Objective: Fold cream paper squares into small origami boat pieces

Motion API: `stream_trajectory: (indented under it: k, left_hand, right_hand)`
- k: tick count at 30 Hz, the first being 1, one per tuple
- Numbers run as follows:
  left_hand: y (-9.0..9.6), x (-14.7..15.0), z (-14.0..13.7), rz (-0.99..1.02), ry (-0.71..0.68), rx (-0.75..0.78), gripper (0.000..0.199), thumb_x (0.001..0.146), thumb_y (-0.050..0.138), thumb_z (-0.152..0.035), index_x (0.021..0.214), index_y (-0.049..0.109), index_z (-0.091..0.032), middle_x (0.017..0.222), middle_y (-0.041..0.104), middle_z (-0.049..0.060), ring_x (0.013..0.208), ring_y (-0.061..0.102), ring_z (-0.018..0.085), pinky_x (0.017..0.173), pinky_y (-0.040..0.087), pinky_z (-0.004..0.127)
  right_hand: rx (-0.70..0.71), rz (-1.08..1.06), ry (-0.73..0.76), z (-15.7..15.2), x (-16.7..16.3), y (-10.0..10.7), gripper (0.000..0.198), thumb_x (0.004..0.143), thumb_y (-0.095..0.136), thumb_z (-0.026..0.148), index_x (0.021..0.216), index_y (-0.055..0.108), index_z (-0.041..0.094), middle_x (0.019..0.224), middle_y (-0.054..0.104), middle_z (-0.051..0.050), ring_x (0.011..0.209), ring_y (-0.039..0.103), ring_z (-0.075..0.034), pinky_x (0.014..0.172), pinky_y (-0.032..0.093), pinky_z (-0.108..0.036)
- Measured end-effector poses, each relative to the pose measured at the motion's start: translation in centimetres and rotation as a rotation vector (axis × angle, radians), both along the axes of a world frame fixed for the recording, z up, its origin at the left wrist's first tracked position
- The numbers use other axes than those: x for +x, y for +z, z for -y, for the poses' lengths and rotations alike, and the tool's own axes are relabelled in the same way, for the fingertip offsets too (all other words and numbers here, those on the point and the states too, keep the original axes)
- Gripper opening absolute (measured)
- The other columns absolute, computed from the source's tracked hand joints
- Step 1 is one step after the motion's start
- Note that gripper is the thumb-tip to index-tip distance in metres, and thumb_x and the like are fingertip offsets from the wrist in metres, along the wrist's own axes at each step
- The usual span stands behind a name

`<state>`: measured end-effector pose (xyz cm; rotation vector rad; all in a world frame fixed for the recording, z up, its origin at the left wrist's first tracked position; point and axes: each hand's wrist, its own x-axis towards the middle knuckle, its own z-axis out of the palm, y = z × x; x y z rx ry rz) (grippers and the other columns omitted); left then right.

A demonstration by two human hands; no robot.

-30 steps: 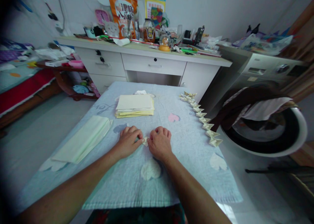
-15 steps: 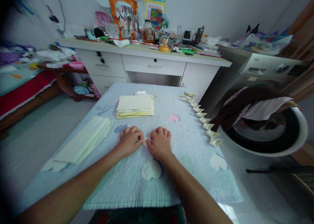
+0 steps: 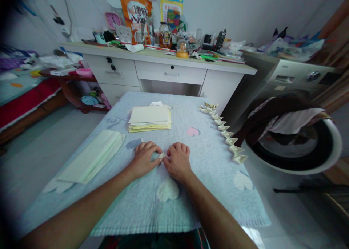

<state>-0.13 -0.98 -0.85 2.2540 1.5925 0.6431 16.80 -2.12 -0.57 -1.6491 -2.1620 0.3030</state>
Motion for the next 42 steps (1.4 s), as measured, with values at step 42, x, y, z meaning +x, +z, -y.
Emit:
stream_trajectory:
  k: [42]
  left_hand:
    - [1.1, -0.2, -0.1, 1.086, -0.225, -0.592, 0.026, 0.075, 0.069, -0.033, 0.079, 0.049, -0.016, 0.069, 0.062, -0.002, 0.061, 0.059, 0.010, 0.060, 0.047, 0.024]
  right_hand:
    - [-0.175, -0.858, 0.217, 0.1, 0.0, 0.8, 0.014, 0.083, 0.061, 0.031, 0.079, 0.057, 0.018, 0.071, 0.061, 0.000, 0.067, 0.054, -0.013, 0.067, 0.042, -0.026]
